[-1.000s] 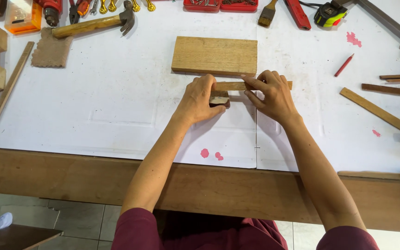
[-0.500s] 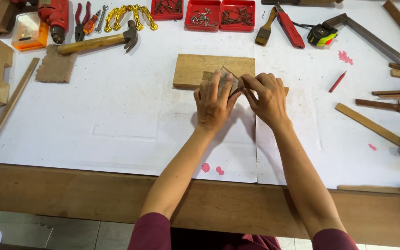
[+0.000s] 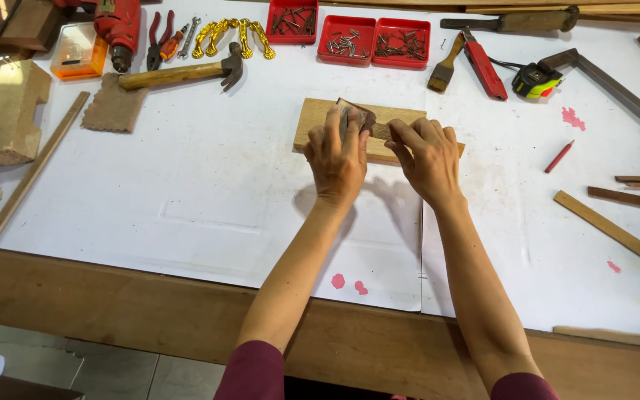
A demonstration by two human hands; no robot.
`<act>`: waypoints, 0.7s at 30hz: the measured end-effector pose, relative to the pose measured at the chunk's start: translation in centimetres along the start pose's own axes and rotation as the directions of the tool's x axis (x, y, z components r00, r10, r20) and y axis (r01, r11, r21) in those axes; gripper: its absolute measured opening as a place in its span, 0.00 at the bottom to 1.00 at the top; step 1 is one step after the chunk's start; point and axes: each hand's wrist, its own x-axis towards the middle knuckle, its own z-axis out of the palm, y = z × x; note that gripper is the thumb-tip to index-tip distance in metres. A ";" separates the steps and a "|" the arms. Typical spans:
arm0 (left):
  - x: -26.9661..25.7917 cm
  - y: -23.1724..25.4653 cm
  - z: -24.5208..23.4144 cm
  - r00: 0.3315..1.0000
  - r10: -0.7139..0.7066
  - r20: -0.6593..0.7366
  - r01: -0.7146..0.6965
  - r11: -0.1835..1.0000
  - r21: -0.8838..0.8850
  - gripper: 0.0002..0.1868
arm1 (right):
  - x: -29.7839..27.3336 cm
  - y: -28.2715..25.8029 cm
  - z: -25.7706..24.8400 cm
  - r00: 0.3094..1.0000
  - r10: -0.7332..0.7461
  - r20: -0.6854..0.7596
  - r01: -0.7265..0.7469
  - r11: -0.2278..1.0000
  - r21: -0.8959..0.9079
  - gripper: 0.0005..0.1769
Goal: The person hammers nails into small wooden frame assemblies on a workbench, then sorts through a pile of thin wood strips and sands small wood pieces with a sanding block, rubbing the surfaces and edges of each piece by hand.
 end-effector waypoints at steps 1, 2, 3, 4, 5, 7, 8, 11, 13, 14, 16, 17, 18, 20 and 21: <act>-0.4 0.0 0.5 1.000 -0.002 -0.001 0.002 1.000 0.002 0.22 | -0.1 0.3 0.5 1.000 -0.002 0.001 0.002 1.000 0.002 0.16; -0.7 -0.1 0.9 1.000 -0.014 0.013 0.014 0.999 -0.033 0.24 | -0.2 0.5 1.0 1.000 -0.005 0.012 0.005 1.000 0.012 0.17; -1.0 0.0 1.5 0.999 -0.027 0.026 0.029 0.997 -0.069 0.27 | -0.3 0.9 1.4 1.000 -0.010 0.023 0.010 1.000 0.022 0.18; -0.9 -0.2 1.3 0.999 -0.031 0.024 0.032 0.997 -0.068 0.27 | -0.1 0.8 1.2 1.000 -0.015 0.024 0.014 1.000 0.023 0.18; -1.1 -0.4 1.0 0.998 0.050 0.049 -0.045 0.995 -0.092 0.28 | -0.1 0.7 0.9 1.000 0.004 0.025 -0.004 0.999 0.034 0.17; -0.8 -0.6 0.6 0.988 0.134 0.069 -0.126 0.985 -0.117 0.30 | 0.3 0.4 0.7 1.000 0.021 0.021 -0.022 0.999 0.047 0.17; -0.3 -0.7 0.5 0.998 0.044 0.041 -0.042 0.997 -0.061 0.28 | 0.6 0.3 0.7 1.000 0.009 0.004 -0.009 0.999 0.030 0.17; -0.9 0.1 0.4 0.999 -0.024 0.039 0.024 1.000 -0.014 0.28 | 0.1 0.5 1.8 1.000 -0.012 0.006 0.011 0.999 0.031 0.17; -1.1 0.0 0.4 0.998 0.006 0.066 -0.004 1.000 -0.024 0.29 | 0.0 0.3 1.9 1.000 -0.016 0.016 0.016 0.999 0.043 0.16; -1.0 -0.6 0.4 0.999 0.041 0.027 -0.039 0.997 -0.061 0.29 | 0.2 -0.1 1.4 1.000 -0.014 0.020 0.013 0.999 0.047 0.16; -0.6 -0.9 0.0 0.997 0.078 -0.019 -0.079 0.993 -0.093 0.29 | 0.7 -0.8 1.0 1.000 -0.015 0.020 0.014 0.999 0.051 0.16; -0.6 -0.8 -0.3 1.000 0.011 -0.016 -0.011 0.998 -0.057 0.28 | 1.0 -1.0 1.2 1.000 -0.024 0.007 0.024 0.999 0.049 0.16; -0.5 -0.7 -0.7 0.998 -0.057 -0.015 0.056 0.998 -0.021 0.27 | 1.2 -1.3 1.4 0.999 -0.033 -0.005 0.033 0.998 0.047 0.16; -0.9 -0.3 -0.9 0.999 -0.045 0.021 0.046 0.998 -0.036 0.29 | 0.9 -0.8 2.1 0.999 -0.042 -0.019 0.043 0.998 0.051 0.16; -1.4 0.0 -1.0 0.997 -0.041 0.059 0.044 0.997 -0.059 0.32 | 0.6 -0.5 2.4 0.998 -0.053 -0.024 0.055 0.997 0.049 0.15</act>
